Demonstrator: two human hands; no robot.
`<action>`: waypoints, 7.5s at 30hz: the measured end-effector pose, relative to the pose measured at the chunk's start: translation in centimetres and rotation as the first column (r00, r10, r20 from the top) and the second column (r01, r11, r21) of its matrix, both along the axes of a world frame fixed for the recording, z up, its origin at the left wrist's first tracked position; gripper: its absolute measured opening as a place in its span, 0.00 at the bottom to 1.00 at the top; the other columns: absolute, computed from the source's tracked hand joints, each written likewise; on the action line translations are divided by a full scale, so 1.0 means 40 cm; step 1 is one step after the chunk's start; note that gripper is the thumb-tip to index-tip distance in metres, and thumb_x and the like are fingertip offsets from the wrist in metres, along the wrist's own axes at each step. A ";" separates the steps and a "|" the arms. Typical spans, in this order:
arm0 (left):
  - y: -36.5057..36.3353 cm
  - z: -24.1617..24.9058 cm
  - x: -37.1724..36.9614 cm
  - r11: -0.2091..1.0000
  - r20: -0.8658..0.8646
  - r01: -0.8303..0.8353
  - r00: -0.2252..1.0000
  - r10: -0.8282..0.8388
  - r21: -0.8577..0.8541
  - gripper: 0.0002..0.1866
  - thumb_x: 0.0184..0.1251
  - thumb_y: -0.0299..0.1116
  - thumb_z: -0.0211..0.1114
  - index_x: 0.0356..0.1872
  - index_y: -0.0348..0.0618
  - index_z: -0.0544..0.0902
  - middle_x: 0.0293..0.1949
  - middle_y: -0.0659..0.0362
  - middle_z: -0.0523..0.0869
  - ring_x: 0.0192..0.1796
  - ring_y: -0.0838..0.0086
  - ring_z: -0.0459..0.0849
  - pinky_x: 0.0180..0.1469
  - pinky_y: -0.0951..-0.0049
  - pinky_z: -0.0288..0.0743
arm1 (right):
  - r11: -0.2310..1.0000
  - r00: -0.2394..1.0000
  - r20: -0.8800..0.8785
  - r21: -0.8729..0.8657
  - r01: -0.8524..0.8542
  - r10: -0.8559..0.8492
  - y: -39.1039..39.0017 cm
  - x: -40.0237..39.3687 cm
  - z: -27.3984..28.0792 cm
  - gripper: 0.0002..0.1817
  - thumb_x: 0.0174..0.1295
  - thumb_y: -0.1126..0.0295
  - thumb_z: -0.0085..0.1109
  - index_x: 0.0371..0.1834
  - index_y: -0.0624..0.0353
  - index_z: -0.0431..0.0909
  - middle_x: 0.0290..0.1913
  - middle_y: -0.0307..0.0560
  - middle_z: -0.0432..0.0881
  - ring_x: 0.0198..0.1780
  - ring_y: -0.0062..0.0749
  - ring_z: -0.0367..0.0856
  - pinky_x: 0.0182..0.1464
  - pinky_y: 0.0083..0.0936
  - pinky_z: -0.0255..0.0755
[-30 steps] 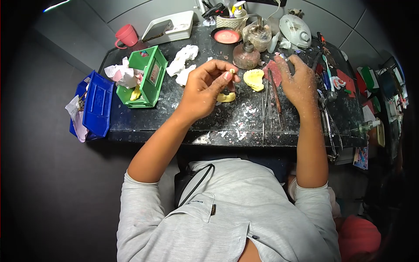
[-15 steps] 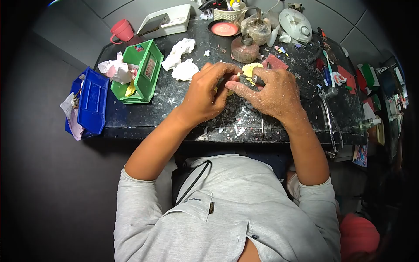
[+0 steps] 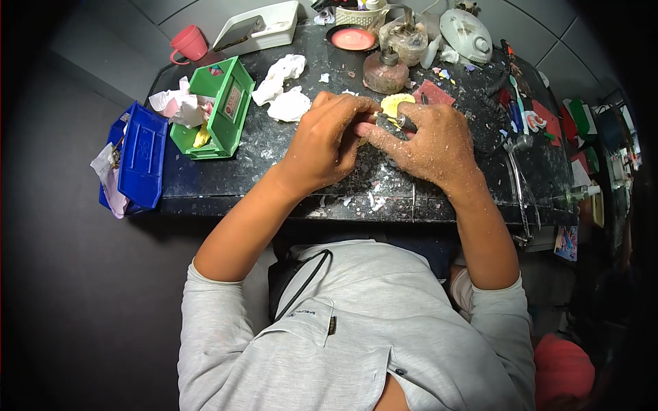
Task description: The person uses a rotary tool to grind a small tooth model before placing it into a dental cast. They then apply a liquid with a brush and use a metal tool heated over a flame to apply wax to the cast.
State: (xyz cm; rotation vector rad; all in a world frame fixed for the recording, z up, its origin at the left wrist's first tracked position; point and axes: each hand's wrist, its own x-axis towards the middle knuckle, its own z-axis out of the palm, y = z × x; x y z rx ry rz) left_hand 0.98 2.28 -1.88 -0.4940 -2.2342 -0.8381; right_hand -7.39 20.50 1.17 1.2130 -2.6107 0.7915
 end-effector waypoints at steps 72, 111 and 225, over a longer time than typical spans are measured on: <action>0.010 -0.013 0.004 0.999 -0.138 0.035 0.990 -0.032 0.016 0.23 0.42 0.13 0.63 0.46 0.33 0.82 0.36 0.54 0.87 0.37 0.60 0.86 0.44 0.67 0.74 | 0.991 0.988 -0.096 -0.055 -0.126 0.120 0.017 -0.005 -0.002 0.30 0.46 0.42 0.81 0.24 0.62 0.83 0.13 0.43 0.73 0.16 0.24 0.71 0.20 0.24 0.66; 0.011 -0.011 0.004 0.998 -0.129 0.029 0.991 -0.022 0.050 0.19 0.47 0.14 0.63 0.44 0.34 0.83 0.33 0.54 0.86 0.36 0.61 0.87 0.44 0.68 0.75 | 0.987 0.986 -0.089 -0.063 -0.146 0.140 0.014 -0.004 -0.004 0.30 0.47 0.44 0.81 0.20 0.63 0.80 0.14 0.43 0.75 0.17 0.24 0.74 0.21 0.24 0.68; 0.011 -0.013 0.007 0.998 -0.119 0.024 0.993 -0.018 0.050 0.22 0.45 0.13 0.64 0.46 0.34 0.83 0.34 0.54 0.88 0.35 0.60 0.86 0.44 0.68 0.75 | 0.991 0.992 -0.002 -0.035 -0.129 0.129 0.007 -0.004 -0.003 0.30 0.51 0.45 0.80 0.21 0.64 0.80 0.14 0.46 0.74 0.18 0.25 0.73 0.22 0.25 0.71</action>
